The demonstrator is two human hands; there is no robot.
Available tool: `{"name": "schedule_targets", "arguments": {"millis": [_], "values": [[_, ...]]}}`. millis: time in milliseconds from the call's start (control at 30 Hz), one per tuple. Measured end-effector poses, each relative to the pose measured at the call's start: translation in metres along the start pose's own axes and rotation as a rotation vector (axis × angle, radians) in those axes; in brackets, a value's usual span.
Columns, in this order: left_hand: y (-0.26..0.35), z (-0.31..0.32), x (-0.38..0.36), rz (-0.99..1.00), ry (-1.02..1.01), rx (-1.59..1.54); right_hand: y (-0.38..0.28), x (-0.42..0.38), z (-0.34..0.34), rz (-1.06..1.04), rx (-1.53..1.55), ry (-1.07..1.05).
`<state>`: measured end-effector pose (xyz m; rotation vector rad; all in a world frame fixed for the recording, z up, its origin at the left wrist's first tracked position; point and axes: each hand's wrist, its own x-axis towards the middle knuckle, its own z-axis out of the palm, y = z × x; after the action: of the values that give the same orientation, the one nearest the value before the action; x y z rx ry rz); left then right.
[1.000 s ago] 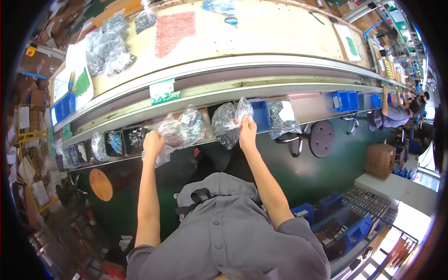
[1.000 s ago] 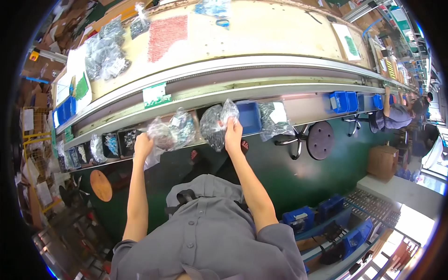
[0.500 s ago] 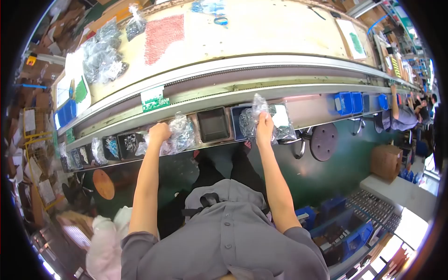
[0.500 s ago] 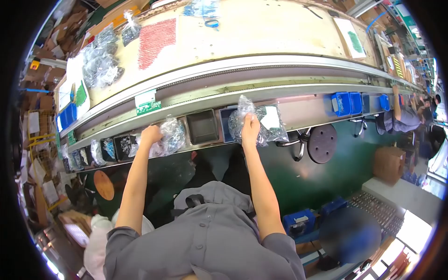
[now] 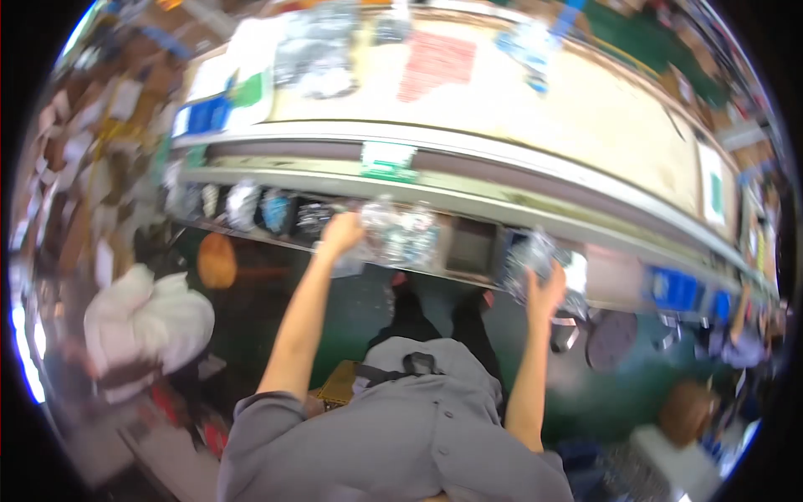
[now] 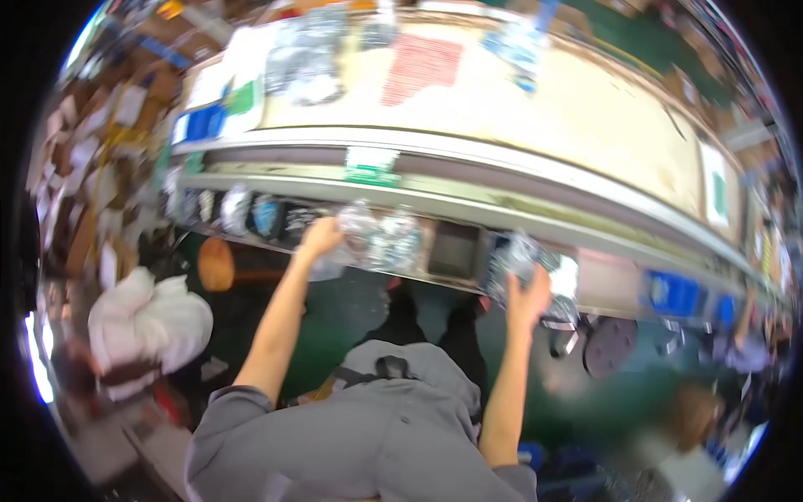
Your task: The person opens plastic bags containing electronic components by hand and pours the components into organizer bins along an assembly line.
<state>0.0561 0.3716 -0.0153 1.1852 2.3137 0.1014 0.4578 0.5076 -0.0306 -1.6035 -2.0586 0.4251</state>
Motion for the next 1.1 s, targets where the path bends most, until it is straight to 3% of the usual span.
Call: {"name": "schedule_targets", "arguments": {"millis": [200, 267, 333, 367, 433, 500, 533, 667, 767, 833, 933, 1067, 1100], "values": [[0.001, 0.002, -0.043, -0.066, 0.269, -0.346, -0.014, -0.020, -0.023, -0.047, -0.033, 0.154], [-0.003, 0.007, -0.049, -0.090, 0.299, -0.491, -0.023, -0.023, -0.022, -0.057, -0.008, 0.102], [0.003, -0.003, -0.062, -0.101, 0.340, -0.639, -0.034, -0.028, -0.009, 0.058, 0.270, -0.057], [-0.004, 0.003, -0.062, -0.214, 0.229, -0.755, -0.042, -0.030, -0.004, -0.027, 0.218, -0.157], [-0.010, 0.006, -0.071, -0.110, 0.248, -1.146, -0.086, -0.032, -0.005, -0.036, 0.346, -0.371], [-0.011, -0.009, -0.085, -0.183, 0.153, -1.334, -0.099, -0.032, 0.008, -0.290, 0.355, -0.447], [-0.007, -0.020, -0.091, -0.343, 0.011, -1.594, -0.109, -0.033, 0.011, -0.219, 0.450, -0.496], [-0.019, -0.007, -0.096, -0.164, -0.231, -2.185, -0.117, -0.029, 0.027, -0.083, 0.601, -0.507], [-0.010, -0.010, -0.102, -0.181, -0.285, -2.307, -0.119, -0.032, 0.033, 0.010, 0.671, -0.598], [-0.001, -0.009, -0.102, -0.244, -0.242, -2.347, -0.127, -0.033, 0.031, -0.054, 0.688, -0.691], [0.017, -0.011, -0.108, -0.278, -0.280, -2.421, -0.151, -0.041, 0.039, 0.144, 1.136, -0.811], [0.039, -0.005, -0.105, -0.262, -0.423, -2.344, -0.187, -0.035, 0.022, -0.255, 0.807, -0.257], [0.058, -0.015, -0.109, -0.273, -0.428, -2.314, -0.187, -0.033, 0.020, -0.340, 0.750, -0.255]]}}
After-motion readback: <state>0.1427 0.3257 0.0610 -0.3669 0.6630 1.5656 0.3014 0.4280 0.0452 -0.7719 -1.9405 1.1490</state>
